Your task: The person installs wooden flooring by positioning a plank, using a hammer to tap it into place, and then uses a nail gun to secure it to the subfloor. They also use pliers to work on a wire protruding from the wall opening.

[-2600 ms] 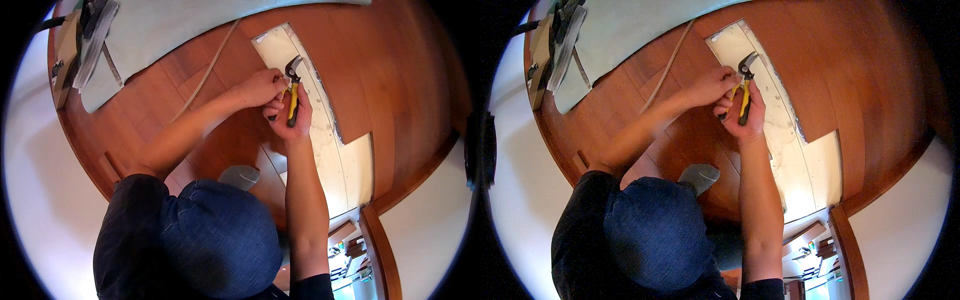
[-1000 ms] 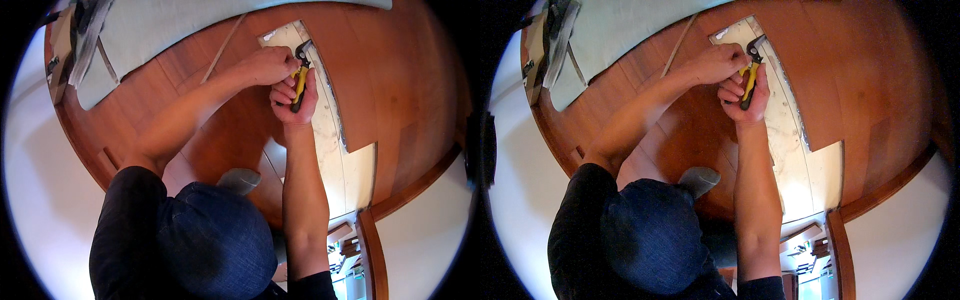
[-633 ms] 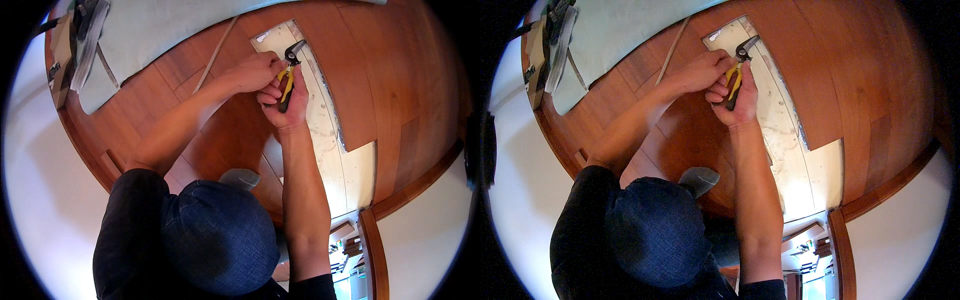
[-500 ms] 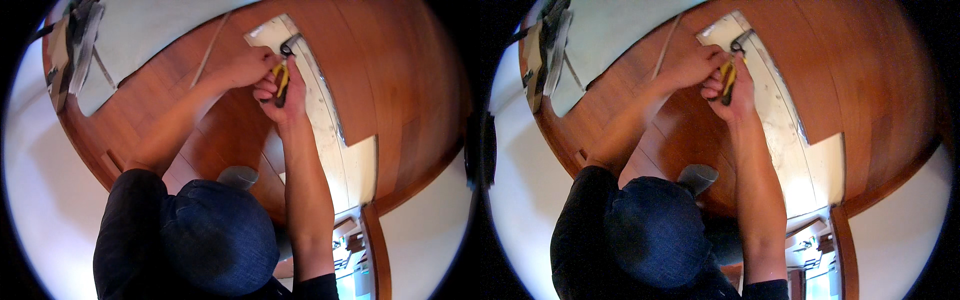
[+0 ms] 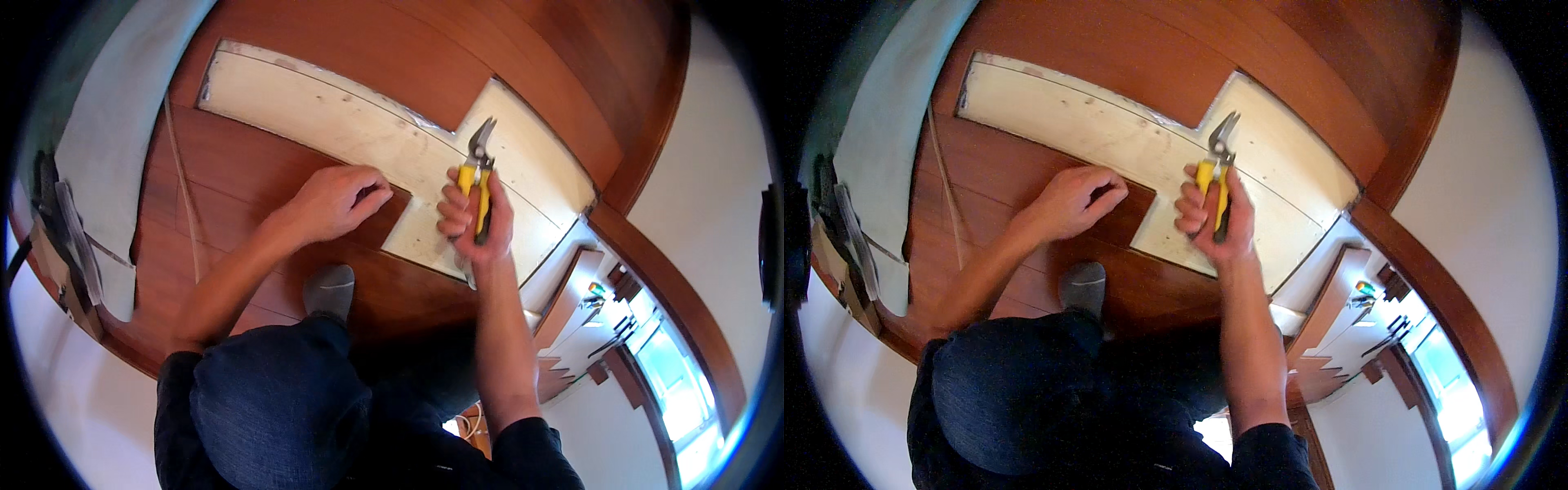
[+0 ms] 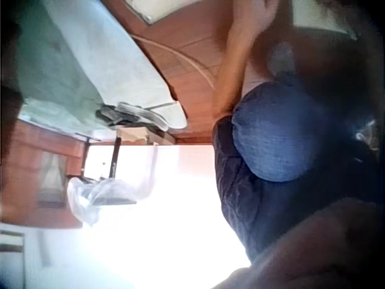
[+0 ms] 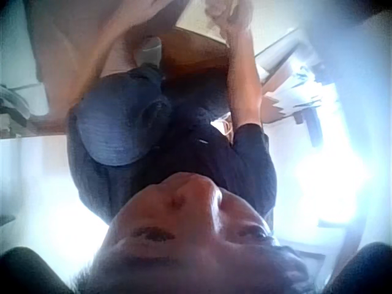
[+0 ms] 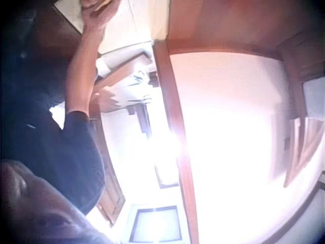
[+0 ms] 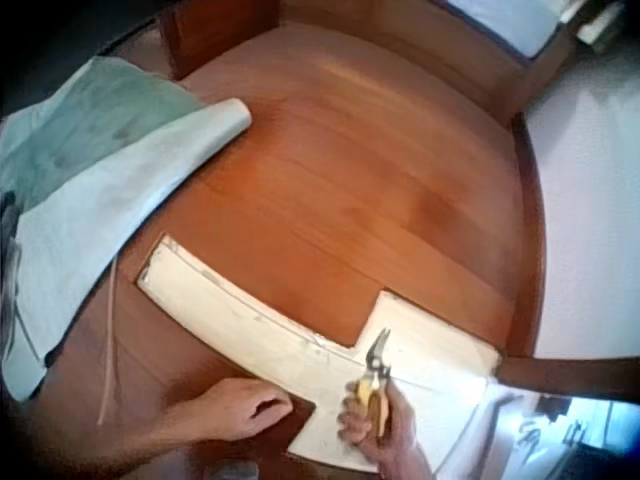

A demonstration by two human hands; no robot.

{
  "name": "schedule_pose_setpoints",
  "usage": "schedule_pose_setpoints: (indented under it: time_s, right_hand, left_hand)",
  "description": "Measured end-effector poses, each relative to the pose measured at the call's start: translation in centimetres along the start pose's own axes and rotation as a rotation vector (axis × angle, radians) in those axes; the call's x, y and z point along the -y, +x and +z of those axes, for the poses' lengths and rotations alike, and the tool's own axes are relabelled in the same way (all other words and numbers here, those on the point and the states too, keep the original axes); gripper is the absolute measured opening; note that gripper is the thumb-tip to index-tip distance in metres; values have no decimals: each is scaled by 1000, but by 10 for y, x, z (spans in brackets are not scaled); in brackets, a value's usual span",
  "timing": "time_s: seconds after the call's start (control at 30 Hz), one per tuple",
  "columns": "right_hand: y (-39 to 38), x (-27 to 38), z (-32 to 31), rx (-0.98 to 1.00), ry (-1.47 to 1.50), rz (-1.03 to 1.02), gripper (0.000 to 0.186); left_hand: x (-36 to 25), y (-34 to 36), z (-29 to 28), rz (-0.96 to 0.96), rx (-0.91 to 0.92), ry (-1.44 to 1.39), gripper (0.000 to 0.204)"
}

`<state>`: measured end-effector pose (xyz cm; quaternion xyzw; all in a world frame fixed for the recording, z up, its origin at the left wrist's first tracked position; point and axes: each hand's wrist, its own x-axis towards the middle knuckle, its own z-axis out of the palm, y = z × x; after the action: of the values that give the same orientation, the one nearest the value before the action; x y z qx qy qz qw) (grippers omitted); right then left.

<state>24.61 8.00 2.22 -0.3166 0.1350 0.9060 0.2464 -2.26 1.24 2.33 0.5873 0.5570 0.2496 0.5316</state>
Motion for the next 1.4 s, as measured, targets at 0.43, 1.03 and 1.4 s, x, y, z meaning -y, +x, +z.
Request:
schedule_pose_setpoints:
  time_s: [0.43, 1.03, 1.4]
  right_hand:
    - [43, 69, -24, 359, 72, 84, 63]
    - [-23, 4, -55, 75, 25, -88, 60]
    - [-47, 119, -82, 259, 9, -111, 65]
  left_hand:
    - [26, 49, 61, 289, -248, 536, 14]
    - [24, 47, 66, 238, -231, 533, 9]
    - [21, 51, 66, 217, -227, 573, 8]
